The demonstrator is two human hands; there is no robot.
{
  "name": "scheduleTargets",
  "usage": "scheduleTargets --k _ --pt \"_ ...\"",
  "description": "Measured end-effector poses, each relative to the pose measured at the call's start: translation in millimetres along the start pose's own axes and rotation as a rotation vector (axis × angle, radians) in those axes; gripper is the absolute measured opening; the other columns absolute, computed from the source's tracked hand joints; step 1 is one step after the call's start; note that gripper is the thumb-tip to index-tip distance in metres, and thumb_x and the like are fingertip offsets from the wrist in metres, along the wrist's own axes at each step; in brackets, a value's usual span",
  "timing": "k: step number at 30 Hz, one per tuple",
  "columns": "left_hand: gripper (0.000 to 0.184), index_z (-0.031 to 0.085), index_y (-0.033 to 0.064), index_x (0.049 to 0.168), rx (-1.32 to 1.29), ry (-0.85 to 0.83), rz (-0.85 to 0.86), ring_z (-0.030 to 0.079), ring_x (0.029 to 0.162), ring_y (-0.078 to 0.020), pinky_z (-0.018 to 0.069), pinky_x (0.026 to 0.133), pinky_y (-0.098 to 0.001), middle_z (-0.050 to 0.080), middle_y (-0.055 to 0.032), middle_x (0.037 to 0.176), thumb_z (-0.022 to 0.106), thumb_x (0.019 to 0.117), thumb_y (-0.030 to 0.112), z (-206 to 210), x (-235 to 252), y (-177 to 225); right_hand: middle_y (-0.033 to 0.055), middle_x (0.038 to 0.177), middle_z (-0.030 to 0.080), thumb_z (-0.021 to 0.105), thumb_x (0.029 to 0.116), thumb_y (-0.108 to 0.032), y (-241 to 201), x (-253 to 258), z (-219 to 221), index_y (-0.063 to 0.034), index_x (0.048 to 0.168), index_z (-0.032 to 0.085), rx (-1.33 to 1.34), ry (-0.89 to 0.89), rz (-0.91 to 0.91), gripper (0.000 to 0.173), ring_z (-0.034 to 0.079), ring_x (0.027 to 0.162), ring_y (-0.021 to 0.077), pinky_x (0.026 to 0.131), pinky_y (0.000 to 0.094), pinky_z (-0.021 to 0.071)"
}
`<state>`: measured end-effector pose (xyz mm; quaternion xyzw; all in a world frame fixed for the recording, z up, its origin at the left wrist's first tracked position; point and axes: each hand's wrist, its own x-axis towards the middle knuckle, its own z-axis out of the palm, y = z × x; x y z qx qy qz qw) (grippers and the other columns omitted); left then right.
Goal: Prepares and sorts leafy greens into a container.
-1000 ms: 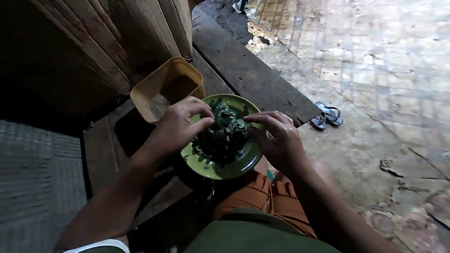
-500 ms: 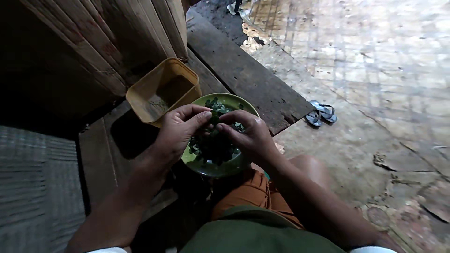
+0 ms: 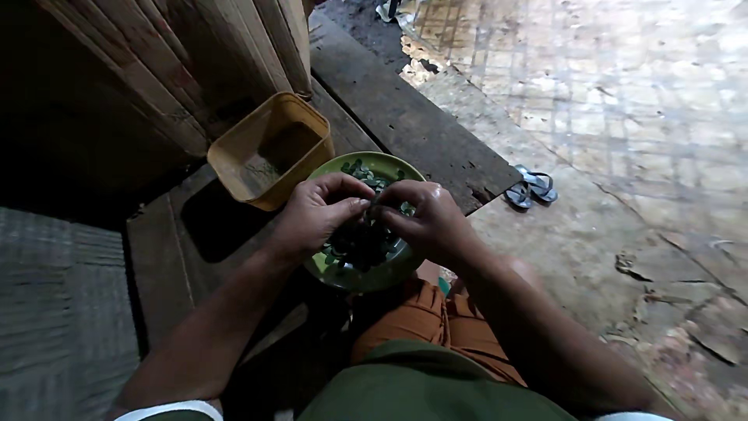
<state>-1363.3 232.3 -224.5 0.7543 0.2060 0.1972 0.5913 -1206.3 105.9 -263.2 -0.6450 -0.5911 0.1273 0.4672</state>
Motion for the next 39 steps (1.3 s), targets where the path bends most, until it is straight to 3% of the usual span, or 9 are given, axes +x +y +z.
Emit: scheduleTargets --k 3,7,11,13,17,26,34,37,39 --pt "0.013 0.071 0.0036 0.103 0.01 0.035 0.003 0.068 0.075 -0.007 0.0602 0.073 -0.0223 0.071 0.0001 0.088 0.065 0.0936 -0.005 -5 -1 2 -0.0016 0.086 0.071 0.066 0.0953 -0.019 0 -3 -5 -0.0101 0.095 0.075 -0.037 -0.006 0.012 0.013 0.067 0.085 0.0123 0.088 0.0512 0.0495" --pt "0.015 0.07 0.0043 0.107 0.111 0.053 0.035 0.069 0.082 -0.0081 0.0606 0.075 -0.0237 0.072 -0.001 0.096 0.068 0.0928 -0.002 -15 -3 4 -0.0037 0.085 0.071 0.067 0.0945 -0.022 5 -5 -9 -0.0124 0.095 0.076 -0.068 0.0 0.004 0.013 0.067 0.085 0.01 0.092 0.0519 0.047" --pt "0.035 0.07 0.0104 0.125 0.43 -0.134 0.205 0.06 0.121 -0.0081 0.0529 0.1 -0.0264 0.065 -0.002 0.131 0.074 0.0913 0.019 -20 -4 -1 -0.0033 0.085 0.071 0.067 0.0942 -0.021 7 -3 -9 -0.0125 0.094 0.076 -0.073 -0.021 0.003 0.013 0.067 0.086 0.01 0.094 0.0516 0.045" --pt "0.029 0.072 0.0112 0.121 0.535 -0.134 0.279 0.062 0.118 -0.0058 0.0516 0.102 -0.0246 0.068 -0.001 0.123 0.073 0.0937 0.022 -16 -3 -3 -0.0039 0.086 0.071 0.067 0.0938 -0.021 7 -3 -7 -0.0132 0.094 0.076 -0.086 -0.032 0.005 0.012 0.067 0.086 0.0096 0.096 0.0508 0.0452" --pt "0.011 0.075 0.0103 0.101 0.64 -0.038 0.348 0.066 0.092 -0.0011 0.0547 0.086 -0.0197 0.072 0.0022 0.095 0.07 0.0958 0.017 -11 0 -9 -0.0037 0.085 0.071 0.067 0.0947 -0.022 6 -2 -6 -0.013 0.095 0.076 -0.103 -0.06 0.018 0.013 0.067 0.086 0.0099 0.096 0.0504 0.046" --pt "0.013 0.074 0.0099 0.101 0.73 -0.028 0.353 0.065 0.09 -0.0031 0.0536 0.084 -0.0206 0.07 0.0005 0.094 0.064 0.0995 0.018 -12 0 -9 -0.0041 0.088 0.071 0.066 0.096 -0.022 7 1 1 -0.0141 0.096 0.076 -0.096 -0.018 -0.059 0.012 0.067 0.089 0.0103 0.098 0.0509 0.0441" --pt "0.021 0.073 0.0019 0.108 1.022 0.231 0.291 0.069 0.095 -0.0266 0.055 0.087 -0.0447 0.071 -0.0167 0.102 0.06 0.1019 0.017 -72 24 13 0.001 0.093 0.074 0.066 0.0967 -0.021 11 -3 -1 -0.0139 0.1 0.078 -0.244 0.023 -0.039 0.014 0.068 0.093 0.018 0.099 0.0537 0.0431" --pt "0.025 0.071 0.001 0.117 1.129 0.294 0.153 0.066 0.11 -0.0377 0.0494 0.097 -0.0556 0.069 -0.022 0.114 0.056 0.1049 0.017 -92 34 13 0.0024 0.098 0.075 0.065 0.097 -0.019 13 -5 -2 -0.0144 0.109 0.078 -0.274 0.005 -0.056 0.019 0.069 0.096 0.0205 0.1 0.0556 0.0432" --pt "0.028 0.071 0.0023 0.121 1.146 0.228 0.144 0.058 0.125 -0.0419 0.0421 0.106 -0.0599 0.066 -0.0215 0.128 0.055 0.1052 0.018 -92 34 13 0.0024 0.1 0.075 0.065 0.0967 -0.017 13 -7 -5 -0.0143 0.113 0.077 -0.278 -0.011 -0.059 0.021 0.069 0.098 0.0213 0.102 0.057 0.0428"
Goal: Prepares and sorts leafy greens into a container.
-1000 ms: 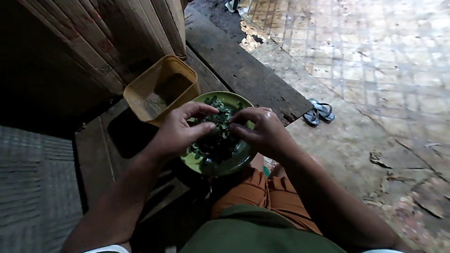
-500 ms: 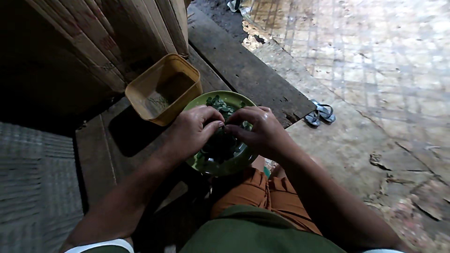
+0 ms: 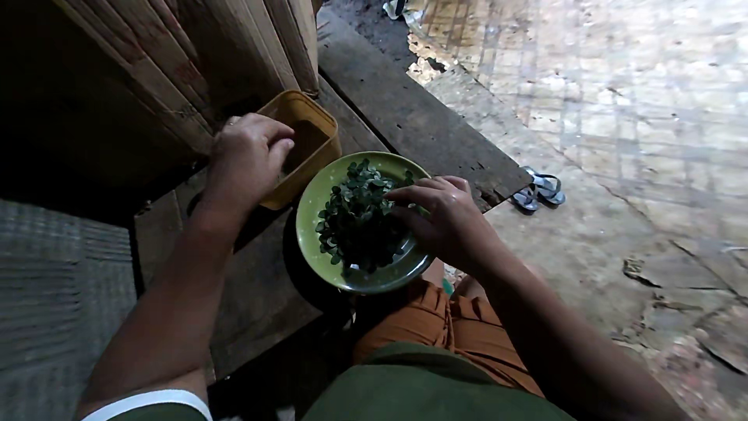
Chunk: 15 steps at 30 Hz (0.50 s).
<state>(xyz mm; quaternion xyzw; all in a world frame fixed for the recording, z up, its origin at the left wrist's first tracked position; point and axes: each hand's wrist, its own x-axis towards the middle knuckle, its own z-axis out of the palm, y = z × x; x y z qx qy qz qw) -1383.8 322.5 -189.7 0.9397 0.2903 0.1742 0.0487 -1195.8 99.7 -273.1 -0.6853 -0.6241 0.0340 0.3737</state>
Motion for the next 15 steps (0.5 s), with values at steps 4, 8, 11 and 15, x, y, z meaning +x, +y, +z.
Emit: scheduleTargets --k 4,8,11,15 --pt "0.026 0.073 0.0064 0.12 -0.167 -0.19 0.227 0.063 0.121 -0.0306 0.0491 0.104 -0.0522 0.068 -0.014 0.127 0.058 0.1034 0.019 13 -16 25 0.0042 0.103 0.075 0.065 0.0961 -0.014 1 -5 -6 -0.0125 0.116 0.076 0.014 0.005 0.022 0.022 0.069 0.101 0.0237 0.102 0.058 0.0427" --pt "0.05 0.063 0.0089 0.138 -0.287 -0.405 0.283 0.063 0.122 -0.0268 0.0536 0.1 -0.0491 0.062 -0.0125 0.136 0.075 0.0937 0.029 33 -35 51 0.0044 0.104 0.074 0.066 0.0947 -0.017 2 -11 -9 -0.0134 0.118 0.075 0.018 0.004 0.034 0.025 0.068 0.101 0.0248 0.1 0.0576 0.0432" --pt "0.077 0.048 0.0195 0.154 -0.15 -0.547 0.195 0.051 0.135 -0.0341 0.0503 0.101 -0.0566 0.048 -0.0091 0.153 0.082 0.0872 0.037 38 -41 69 0.0046 0.103 0.074 0.067 0.0941 -0.018 3 -15 -10 -0.0135 0.119 0.075 0.004 0.01 0.039 0.026 0.068 0.101 0.0249 0.099 0.0585 0.0437" --pt "0.036 0.067 0.0078 0.127 -0.232 -0.454 0.253 0.064 0.114 -0.0326 0.0556 0.092 -0.0524 0.064 -0.015 0.126 0.074 0.0913 0.011 52 -39 64 0.005 0.103 0.074 0.067 0.0939 -0.019 5 -18 -12 -0.0121 0.116 0.075 0.023 0.024 0.057 0.025 0.068 0.102 0.025 0.099 0.0588 0.0431"
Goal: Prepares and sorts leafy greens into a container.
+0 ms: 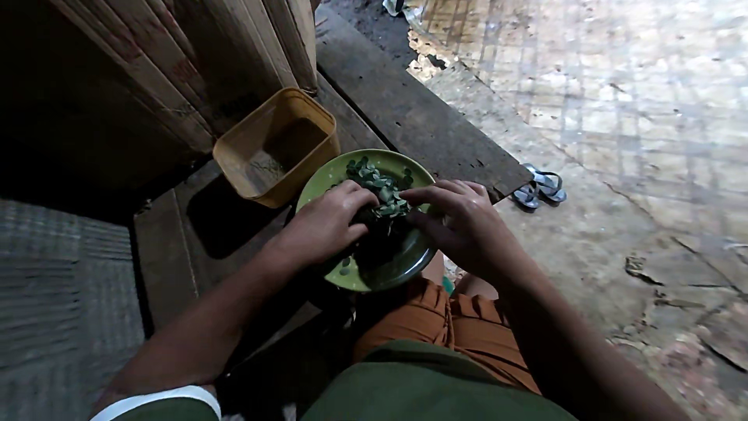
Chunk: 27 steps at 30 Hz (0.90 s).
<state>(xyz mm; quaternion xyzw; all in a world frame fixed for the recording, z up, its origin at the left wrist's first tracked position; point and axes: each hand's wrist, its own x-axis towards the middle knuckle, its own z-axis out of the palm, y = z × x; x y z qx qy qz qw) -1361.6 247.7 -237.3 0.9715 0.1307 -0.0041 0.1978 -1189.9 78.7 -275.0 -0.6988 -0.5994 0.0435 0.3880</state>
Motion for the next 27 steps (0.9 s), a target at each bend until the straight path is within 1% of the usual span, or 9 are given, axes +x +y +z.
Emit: scheduleTargets --k 1,3,7,11,13,16,18,23,27 --pt "0.028 0.069 0.0051 0.12 -0.019 0.039 0.027 0.067 0.108 -0.0303 0.057 0.09 -0.0499 0.066 -0.0153 0.118 0.071 0.0912 0.005 -1 1 -3 0.0047 0.102 0.074 0.067 0.094 -0.02 1 -1 -1 -0.0118 0.116 0.076 0.002 0.004 0.009 0.025 0.068 0.102 0.0244 0.099 0.0581 0.0432" --pt "0.025 0.071 0.0031 0.116 -0.031 0.097 0.051 0.068 0.104 -0.0282 0.0568 0.09 -0.0463 0.069 -0.0157 0.112 0.069 0.0911 0.0 -11 3 -4 0.004 0.103 0.074 0.066 0.0953 -0.022 3 -4 -4 -0.0122 0.115 0.076 0.002 0.007 0.034 0.024 0.068 0.102 0.0231 0.1 0.0567 0.0433" --pt "0.031 0.069 0.0075 0.127 -0.034 0.149 0.023 0.067 0.109 -0.0214 0.0535 0.096 -0.0407 0.069 -0.0127 0.117 0.067 0.097 0.011 -40 2 6 0.0041 0.1 0.073 0.064 0.0964 -0.02 9 -7 -6 -0.0111 0.115 0.075 0.017 0.025 0.033 0.023 0.068 0.097 0.0217 0.098 0.0563 0.0448" --pt "0.035 0.067 0.0114 0.134 -0.016 0.184 0.026 0.066 0.111 -0.0122 0.0522 0.098 -0.0316 0.07 -0.0076 0.122 0.064 0.1002 0.02 -52 2 15 0.0042 0.101 0.073 0.063 0.0972 -0.019 9 -10 -9 -0.0115 0.115 0.075 0.027 0.039 0.04 0.023 0.068 0.099 0.0216 0.098 0.0545 0.0454" --pt "0.035 0.066 0.0108 0.135 -0.025 0.179 0.026 0.067 0.107 -0.0108 0.0534 0.095 -0.0285 0.07 -0.008 0.122 0.064 0.101 0.019 -53 2 18 0.0049 0.103 0.073 0.062 0.0976 -0.017 8 -11 -10 -0.011 0.116 0.075 0.027 0.039 0.051 0.023 0.068 0.101 0.0224 0.099 0.0551 0.0452" --pt "0.032 0.067 0.012 0.133 -0.044 0.176 0.02 0.066 0.091 -0.0055 0.0546 0.081 -0.0216 0.069 -0.0054 0.116 0.062 0.1017 0.017 -52 1 19 0.0038 0.103 0.074 0.061 0.0986 -0.016 10 -13 -11 -0.011 0.115 0.075 0.029 0.05 0.053 0.023 0.068 0.1 0.0211 0.099 0.0537 0.0458" --pt "0.031 0.067 0.0118 0.132 -0.055 0.178 0.022 0.066 0.091 -0.0045 0.0548 0.082 -0.021 0.07 -0.0051 0.116 0.061 0.1019 0.015 -52 1 19 0.0036 0.103 0.074 0.06 0.0989 -0.015 12 -14 -11 -0.011 0.116 0.075 0.037 0.055 0.052 0.023 0.068 0.1 0.0207 0.098 0.0535 0.0463" --pt "0.031 0.068 0.0118 0.13 -0.078 0.189 0.062 0.067 0.105 -0.0038 0.0549 0.093 -0.021 0.07 -0.0037 0.121 0.06 0.101 0.01 -51 -7 14 0.003 0.106 0.074 0.06 0.0981 -0.012 11 -15 -11 -0.0114 0.116 0.075 0.061 0.052 0.062 0.023 0.068 0.103 0.0199 0.1 0.0522 0.0461" --pt "0.028 0.071 0.0124 0.124 -0.055 0.202 0.009 0.069 0.103 -0.007 0.0574 0.092 -0.026 0.071 -0.0031 0.117 0.059 0.0991 0.006 -45 -19 4 0.0024 0.106 0.075 0.06 0.0984 -0.011 13 -15 -10 -0.0114 0.116 0.075 0.056 0.073 0.048 0.023 0.069 0.102 0.019 0.1 0.0516 0.0478"
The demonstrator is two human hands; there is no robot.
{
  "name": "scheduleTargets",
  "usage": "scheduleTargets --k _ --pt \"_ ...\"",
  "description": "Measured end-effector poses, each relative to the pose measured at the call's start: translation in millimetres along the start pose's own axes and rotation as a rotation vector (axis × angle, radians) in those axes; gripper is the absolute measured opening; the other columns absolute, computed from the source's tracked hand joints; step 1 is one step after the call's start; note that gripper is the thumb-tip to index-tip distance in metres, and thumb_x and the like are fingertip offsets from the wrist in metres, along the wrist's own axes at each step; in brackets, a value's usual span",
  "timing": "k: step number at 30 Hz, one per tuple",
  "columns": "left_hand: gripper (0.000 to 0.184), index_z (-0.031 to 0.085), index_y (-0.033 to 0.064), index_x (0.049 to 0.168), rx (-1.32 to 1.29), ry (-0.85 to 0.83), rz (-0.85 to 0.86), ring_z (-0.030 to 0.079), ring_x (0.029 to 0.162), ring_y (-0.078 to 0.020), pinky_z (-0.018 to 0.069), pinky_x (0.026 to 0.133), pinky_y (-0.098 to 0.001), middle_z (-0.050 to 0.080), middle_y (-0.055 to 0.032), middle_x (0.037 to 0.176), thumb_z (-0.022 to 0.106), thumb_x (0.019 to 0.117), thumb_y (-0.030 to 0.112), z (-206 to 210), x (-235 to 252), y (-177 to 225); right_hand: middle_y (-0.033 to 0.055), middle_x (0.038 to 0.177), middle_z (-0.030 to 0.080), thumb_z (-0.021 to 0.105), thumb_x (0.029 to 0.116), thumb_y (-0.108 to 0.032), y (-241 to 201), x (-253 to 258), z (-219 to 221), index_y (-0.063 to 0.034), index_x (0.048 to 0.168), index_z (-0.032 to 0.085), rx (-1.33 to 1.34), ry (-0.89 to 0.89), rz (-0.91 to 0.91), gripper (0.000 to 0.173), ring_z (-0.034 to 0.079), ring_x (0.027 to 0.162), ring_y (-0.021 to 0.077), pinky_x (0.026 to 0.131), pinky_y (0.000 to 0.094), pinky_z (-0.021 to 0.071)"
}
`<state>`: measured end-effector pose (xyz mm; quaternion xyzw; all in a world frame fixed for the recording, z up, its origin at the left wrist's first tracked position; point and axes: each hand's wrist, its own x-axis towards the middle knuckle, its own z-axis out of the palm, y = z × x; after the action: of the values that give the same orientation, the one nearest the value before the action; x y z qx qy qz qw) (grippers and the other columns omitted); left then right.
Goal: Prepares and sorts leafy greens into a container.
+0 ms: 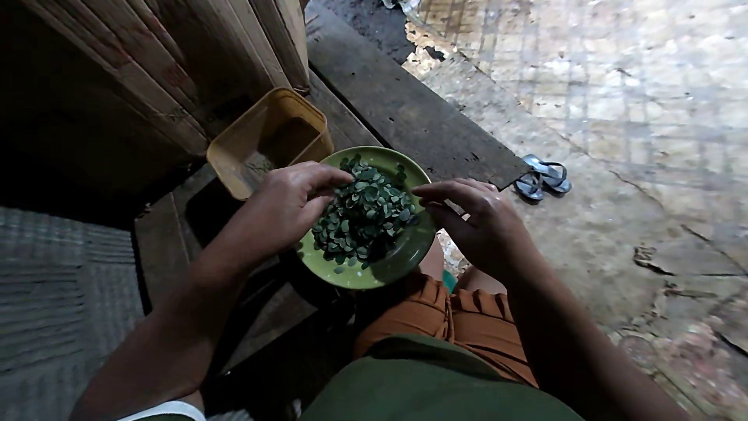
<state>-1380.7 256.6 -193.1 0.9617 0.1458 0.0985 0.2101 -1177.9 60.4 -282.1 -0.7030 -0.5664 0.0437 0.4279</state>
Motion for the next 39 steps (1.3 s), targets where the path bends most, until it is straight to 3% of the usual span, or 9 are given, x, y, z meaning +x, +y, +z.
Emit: scheduleTargets --k 6,11,16,20,22,27,32,39 --pt "0.029 0.071 0.0069 0.122 0.16 0.092 -0.061 0.069 0.101 -0.021 0.0563 0.092 -0.0388 0.071 -0.0116 0.114 0.056 0.0989 -0.001 5 -9 -19 0.003 0.103 0.074 0.061 0.0962 -0.008 -1 -1 3 -0.011 0.114 0.075 0.016 0.012 -0.025 0.023 0.069 0.098 0.0191 0.096 0.052 0.0495" --pt "0.025 0.071 0.0058 0.124 0.31 -0.054 -0.203 0.069 0.099 -0.0355 0.0563 0.085 -0.0574 0.067 -0.0176 0.117 0.063 0.0998 0.007 15 -8 -21 0.0031 0.105 0.074 0.06 0.0987 -0.013 -1 -3 2 -0.011 0.116 0.075 0.005 0.009 -0.01 0.023 0.069 0.1 0.0192 0.098 0.0525 0.049" --pt "0.029 0.07 0.0094 0.128 0.419 -0.114 -0.298 0.068 0.102 -0.0383 0.0572 0.081 -0.0575 0.064 -0.0191 0.119 0.065 0.0995 0.008 33 -1 -25 0.0017 0.102 0.074 0.062 0.0977 -0.015 -3 -3 4 -0.0117 0.115 0.075 0.008 0.014 -0.002 0.023 0.069 0.098 0.0166 0.099 0.0517 0.0475" --pt "0.014 0.073 0.0069 0.109 0.406 -0.08 -0.243 0.068 0.097 -0.0379 0.0575 0.078 -0.058 0.064 -0.0179 0.115 0.069 0.0966 0.01 33 1 -28 0.0007 0.103 0.074 0.062 0.0973 -0.016 -3 -2 4 -0.0124 0.114 0.076 0.009 0.03 -0.016 0.022 0.069 0.099 0.0152 0.1 0.0494 0.0477" --pt "0.011 0.073 0.0059 0.106 0.312 -0.016 -0.202 0.068 0.093 -0.0343 0.0574 0.078 -0.0557 0.065 -0.0173 0.113 0.068 0.0969 0.01 25 0 -26 0.0011 0.103 0.075 0.062 0.0975 -0.016 -3 -2 3 -0.0118 0.114 0.076 0.012 0.037 -0.024 0.021 0.069 0.1 0.0156 0.101 0.0485 0.0481" --pt "0.009 0.072 0.0102 0.104 -0.184 0.168 -0.253 0.064 0.081 -0.0031 0.0545 0.074 -0.0229 0.07 0.0013 0.094 0.067 0.0981 0.014 16 -3 -20 0.0029 0.101 0.074 0.065 0.0959 -0.015 -12 3 8 -0.0099 0.112 0.076 0.076 0.023 -0.024 0.02 0.068 0.099 0.0178 0.099 0.0511 0.0458" --pt "0.007 0.068 0.0087 0.105 -0.705 0.21 -0.348 0.067 0.076 -0.0045 0.0579 0.066 -0.0204 0.069 0.0027 0.091 0.065 0.0981 0.008 28 -2 -7 0.0018 0.101 0.075 0.066 0.0951 -0.017 -23 10 19 -0.0109 0.109 0.077 0.136 0.041 -0.024 0.019 0.068 0.099 0.0164 0.099 0.05 0.045" --pt "0.01 0.066 0.0116 0.106 -1.112 0.228 -0.485 0.066 0.075 -0.0064 0.0575 0.066 -0.021 0.068 0.0008 0.089 0.058 0.1023 0.007 41 -1 14 0.0018 0.113 0.072 0.066 0.0985 -0.029 -26 21 31 -0.0109 0.127 0.07 0.238 0.043 0.027 0.034 0.066 0.107 0.0165 0.097 0.0525 0.0491"
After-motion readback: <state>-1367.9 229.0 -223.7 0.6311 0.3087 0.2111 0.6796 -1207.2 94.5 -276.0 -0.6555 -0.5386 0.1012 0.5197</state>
